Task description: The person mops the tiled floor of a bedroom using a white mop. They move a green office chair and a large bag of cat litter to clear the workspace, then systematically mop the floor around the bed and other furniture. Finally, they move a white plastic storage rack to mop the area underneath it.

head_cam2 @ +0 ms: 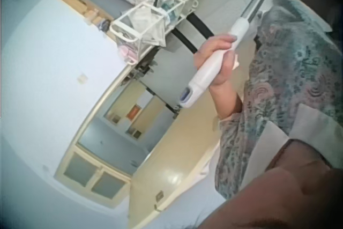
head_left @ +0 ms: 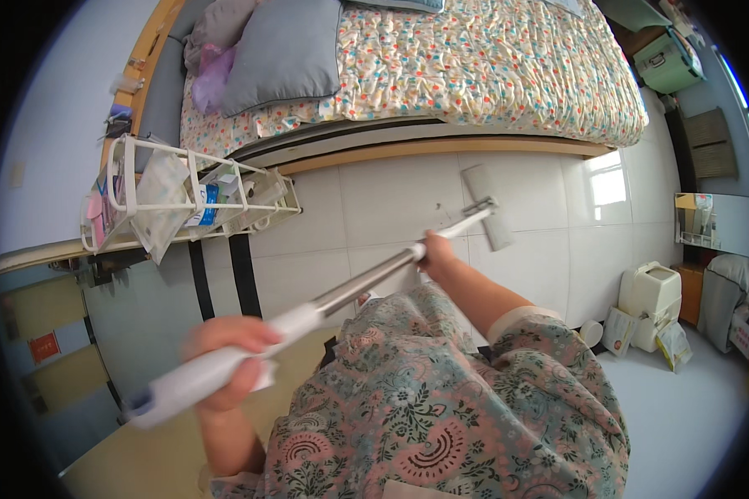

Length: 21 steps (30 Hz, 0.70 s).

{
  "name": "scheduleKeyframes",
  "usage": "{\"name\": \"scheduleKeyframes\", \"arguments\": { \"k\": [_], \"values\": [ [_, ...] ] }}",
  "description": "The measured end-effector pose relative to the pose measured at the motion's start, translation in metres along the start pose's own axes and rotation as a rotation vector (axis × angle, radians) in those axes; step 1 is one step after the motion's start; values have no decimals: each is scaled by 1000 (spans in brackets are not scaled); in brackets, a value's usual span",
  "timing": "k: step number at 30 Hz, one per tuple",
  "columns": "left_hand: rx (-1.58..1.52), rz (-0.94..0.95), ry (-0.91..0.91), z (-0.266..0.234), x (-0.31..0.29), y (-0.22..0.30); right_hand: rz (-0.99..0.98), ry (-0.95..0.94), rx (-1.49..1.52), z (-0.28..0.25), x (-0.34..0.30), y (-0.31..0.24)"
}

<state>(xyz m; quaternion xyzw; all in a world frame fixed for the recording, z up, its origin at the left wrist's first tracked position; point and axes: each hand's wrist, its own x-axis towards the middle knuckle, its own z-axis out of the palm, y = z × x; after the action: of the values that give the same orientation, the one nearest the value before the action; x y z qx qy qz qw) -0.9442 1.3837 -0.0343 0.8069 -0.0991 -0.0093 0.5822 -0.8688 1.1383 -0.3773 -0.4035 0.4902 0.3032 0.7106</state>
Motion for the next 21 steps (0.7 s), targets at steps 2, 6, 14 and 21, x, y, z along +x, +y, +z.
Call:
{"name": "scheduleKeyframes", "arguments": {
  "k": [2, 6, 14, 21],
  "values": [
    [72, -6, 113, -29, -12, 28, 58, 1, 11, 51, -30, 23],
    [154, -15, 399, -43, -33, 60, 149, -139, 123, 107, -50, 64],
    [-24, 64, 430, -54, -53, 32, -70, -28, 237, 78, -72, 45],
    [9, 15, -119, 44, 0, -32, -198, 51, 229, -32, 51, -38]
  ]
}}
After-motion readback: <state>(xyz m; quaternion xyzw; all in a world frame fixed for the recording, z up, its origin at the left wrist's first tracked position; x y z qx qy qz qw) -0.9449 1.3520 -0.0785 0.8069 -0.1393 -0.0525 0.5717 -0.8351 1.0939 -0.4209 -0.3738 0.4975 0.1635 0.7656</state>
